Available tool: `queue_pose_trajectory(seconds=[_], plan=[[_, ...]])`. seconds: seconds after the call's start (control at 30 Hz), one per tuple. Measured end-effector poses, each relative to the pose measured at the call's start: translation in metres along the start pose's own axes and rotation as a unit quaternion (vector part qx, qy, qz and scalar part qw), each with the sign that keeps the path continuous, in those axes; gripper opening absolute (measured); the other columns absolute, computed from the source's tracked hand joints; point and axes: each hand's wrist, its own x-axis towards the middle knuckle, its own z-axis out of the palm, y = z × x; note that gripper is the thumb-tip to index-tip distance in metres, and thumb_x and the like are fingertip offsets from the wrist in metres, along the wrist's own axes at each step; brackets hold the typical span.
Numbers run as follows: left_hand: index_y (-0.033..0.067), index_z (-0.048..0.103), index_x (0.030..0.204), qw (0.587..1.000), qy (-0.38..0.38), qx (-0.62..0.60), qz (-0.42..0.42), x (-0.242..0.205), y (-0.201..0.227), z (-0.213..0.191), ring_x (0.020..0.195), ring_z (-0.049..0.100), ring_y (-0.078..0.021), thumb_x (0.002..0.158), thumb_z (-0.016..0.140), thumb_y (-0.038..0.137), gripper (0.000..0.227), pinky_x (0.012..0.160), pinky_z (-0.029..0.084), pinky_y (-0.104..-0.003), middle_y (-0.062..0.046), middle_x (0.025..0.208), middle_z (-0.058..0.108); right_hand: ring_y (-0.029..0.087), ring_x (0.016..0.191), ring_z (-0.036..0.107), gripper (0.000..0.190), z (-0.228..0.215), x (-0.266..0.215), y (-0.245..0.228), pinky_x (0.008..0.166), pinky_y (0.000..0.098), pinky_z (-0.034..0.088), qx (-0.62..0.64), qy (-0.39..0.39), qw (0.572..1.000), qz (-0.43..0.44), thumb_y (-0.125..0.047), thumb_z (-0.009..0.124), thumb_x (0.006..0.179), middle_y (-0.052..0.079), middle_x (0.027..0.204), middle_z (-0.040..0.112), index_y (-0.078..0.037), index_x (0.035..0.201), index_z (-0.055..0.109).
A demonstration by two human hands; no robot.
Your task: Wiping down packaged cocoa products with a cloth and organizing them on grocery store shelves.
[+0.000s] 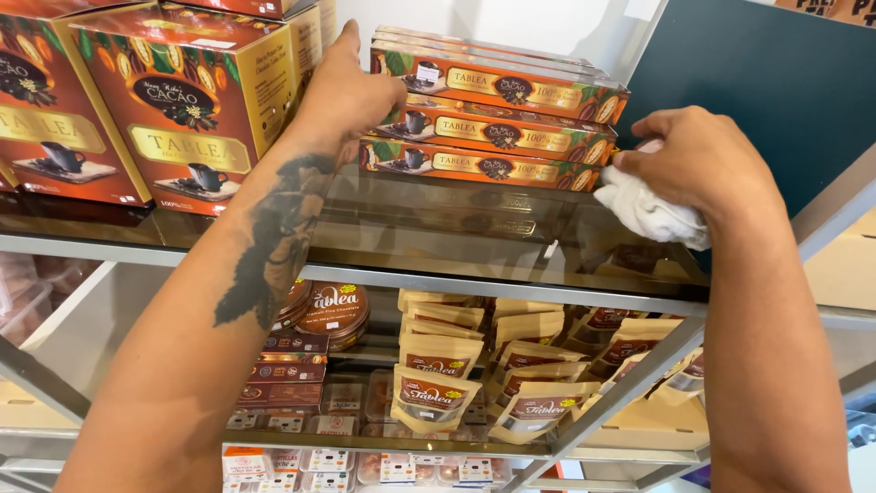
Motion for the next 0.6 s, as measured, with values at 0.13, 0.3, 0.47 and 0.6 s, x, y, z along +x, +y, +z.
queue_pose_trajectory(seconds=[0.13,0.3,0.47,0.6], plan=[[-0.0007,0.035,0.158,0.968,0.026,0.112,0.223,-0.005,-0.006,0.001,0.123,0.068,-0.0302,0.085,0.082,0.008,0.088,0.103,0.054,-0.037,-0.019,0.134,0.067,0.037,0.108,0.07,0.033,-0.007,-0.008,0.005,0.097,0.0464,0.054,-0.074,0.04,0.996,-0.011,-0.017,0.071,0.089,0.017,0.111,0.078,-0.015,0.121,0.081],[0.0041,0.055,0.145,0.867,0.137,0.313,0.362,-0.042,0.033,0.014,0.121,0.055,-0.0441,0.086,0.08,0.01,0.064,0.104,0.046,-0.047,-0.026,0.13,0.061,0.04,0.106,0.068,0.054,-0.011,0.031,0.009,0.092,0.0496,0.053,-0.061,0.109,0.991,-0.053,-0.01,0.065,0.085,0.014,0.118,0.075,-0.024,0.136,0.073],[0.005,0.064,0.134,0.808,0.032,0.324,0.492,-0.054,0.042,0.041,0.123,0.059,-0.0391,0.098,0.065,0.001,0.036,0.107,0.05,-0.047,-0.016,0.129,0.065,0.039,0.106,0.067,0.061,-0.014,0.076,0.003,0.09,0.0494,0.053,-0.077,0.046,0.991,-0.102,-0.032,0.082,0.081,0.012,0.123,0.071,-0.028,0.139,0.067],[0.0002,0.069,0.125,0.786,-0.091,0.38,0.479,-0.052,0.029,0.052,0.111,0.062,-0.0392,0.094,0.061,0.003,0.032,0.095,0.051,-0.05,-0.018,0.121,0.068,0.036,0.108,0.067,0.06,-0.012,0.081,-0.006,0.092,0.0461,0.053,-0.045,-0.008,0.989,-0.138,-0.043,0.087,0.078,0.013,0.122,0.071,-0.024,0.133,0.071]])
